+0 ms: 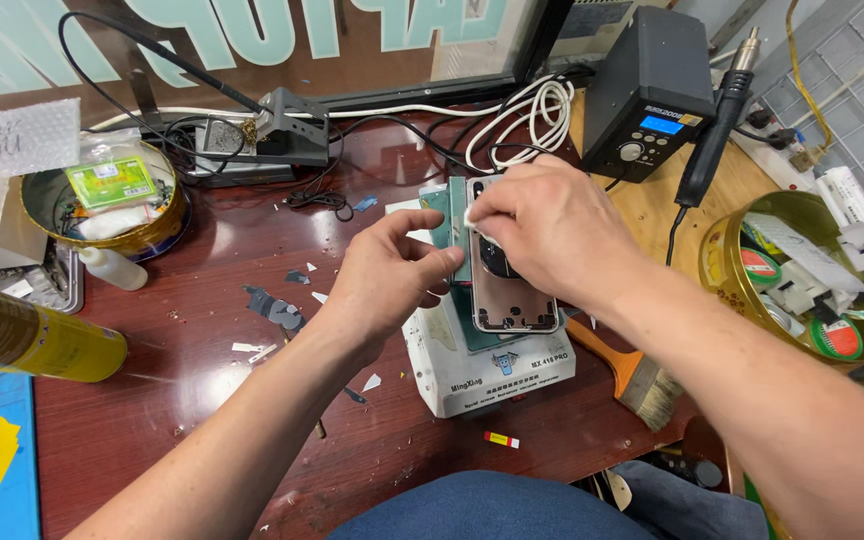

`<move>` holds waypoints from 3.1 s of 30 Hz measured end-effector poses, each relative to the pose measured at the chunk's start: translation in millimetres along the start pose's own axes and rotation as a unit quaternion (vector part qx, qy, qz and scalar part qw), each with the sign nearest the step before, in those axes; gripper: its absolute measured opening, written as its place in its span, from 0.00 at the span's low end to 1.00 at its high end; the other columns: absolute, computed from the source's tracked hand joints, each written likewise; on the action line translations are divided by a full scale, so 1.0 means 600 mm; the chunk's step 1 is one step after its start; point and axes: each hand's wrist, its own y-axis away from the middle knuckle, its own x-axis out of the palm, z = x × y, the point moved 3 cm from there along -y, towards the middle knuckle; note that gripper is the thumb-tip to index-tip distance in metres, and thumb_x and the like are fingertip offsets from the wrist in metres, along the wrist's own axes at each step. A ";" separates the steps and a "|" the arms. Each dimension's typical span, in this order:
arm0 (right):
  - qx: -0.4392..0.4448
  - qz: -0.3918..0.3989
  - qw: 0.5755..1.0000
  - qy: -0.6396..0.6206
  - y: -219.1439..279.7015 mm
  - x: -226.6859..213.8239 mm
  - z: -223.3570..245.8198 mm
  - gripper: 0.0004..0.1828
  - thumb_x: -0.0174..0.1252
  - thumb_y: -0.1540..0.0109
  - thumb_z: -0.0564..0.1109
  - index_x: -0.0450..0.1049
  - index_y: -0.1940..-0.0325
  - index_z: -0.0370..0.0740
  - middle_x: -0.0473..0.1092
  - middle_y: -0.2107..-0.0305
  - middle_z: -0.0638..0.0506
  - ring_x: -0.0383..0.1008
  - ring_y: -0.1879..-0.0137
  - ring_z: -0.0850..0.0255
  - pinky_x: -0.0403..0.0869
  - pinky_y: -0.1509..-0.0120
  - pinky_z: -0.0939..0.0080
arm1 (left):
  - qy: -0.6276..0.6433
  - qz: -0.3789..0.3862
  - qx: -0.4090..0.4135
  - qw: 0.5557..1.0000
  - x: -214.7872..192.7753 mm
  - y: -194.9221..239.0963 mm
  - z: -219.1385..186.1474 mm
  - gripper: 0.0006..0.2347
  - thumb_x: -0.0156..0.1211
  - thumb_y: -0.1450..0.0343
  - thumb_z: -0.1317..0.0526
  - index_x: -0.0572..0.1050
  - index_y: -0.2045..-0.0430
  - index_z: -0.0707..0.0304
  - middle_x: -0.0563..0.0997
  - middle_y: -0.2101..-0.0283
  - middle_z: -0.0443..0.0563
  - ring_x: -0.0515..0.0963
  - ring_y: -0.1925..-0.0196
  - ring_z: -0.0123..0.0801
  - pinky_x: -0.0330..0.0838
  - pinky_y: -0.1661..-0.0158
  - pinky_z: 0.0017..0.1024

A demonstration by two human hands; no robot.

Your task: The person uses a small brush to sweep debris from the back of a smartphone, then sprays a cleaning agent onto a tissue and wipes the phone's back surface. The phone remains clamped in a holder throughout the process.

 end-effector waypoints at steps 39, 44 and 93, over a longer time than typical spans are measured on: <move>0.046 0.135 0.990 0.020 0.121 -0.077 0.012 0.05 0.66 0.44 0.44 0.84 0.65 0.46 0.77 0.70 0.53 0.75 0.57 0.54 0.73 0.51 0.53 | -0.314 -0.134 0.152 0.928 0.010 0.044 -0.046 0.19 0.67 0.33 0.61 0.77 0.47 0.59 0.83 0.56 0.58 0.83 0.55 0.43 0.76 0.54 0.41; 0.072 0.042 0.994 -0.073 0.145 -0.059 0.031 0.07 0.65 0.44 0.43 0.83 0.62 0.45 0.77 0.69 0.54 0.75 0.56 0.55 0.74 0.50 0.56 | -0.403 -0.079 0.437 0.800 0.040 0.118 -0.042 0.15 0.73 0.36 0.57 0.80 0.59 0.65 0.78 0.46 0.61 0.72 0.39 0.53 0.68 0.42 0.47; 0.085 -0.072 0.993 -0.029 0.001 0.047 -0.083 0.06 0.64 0.43 0.42 0.84 0.64 0.43 0.79 0.67 0.51 0.74 0.55 0.51 0.72 0.46 0.52 | -0.491 -0.016 0.416 0.765 0.045 0.105 -0.038 0.28 0.71 0.37 0.49 0.76 0.50 0.72 0.71 0.42 0.69 0.65 0.34 0.57 0.58 0.37 0.51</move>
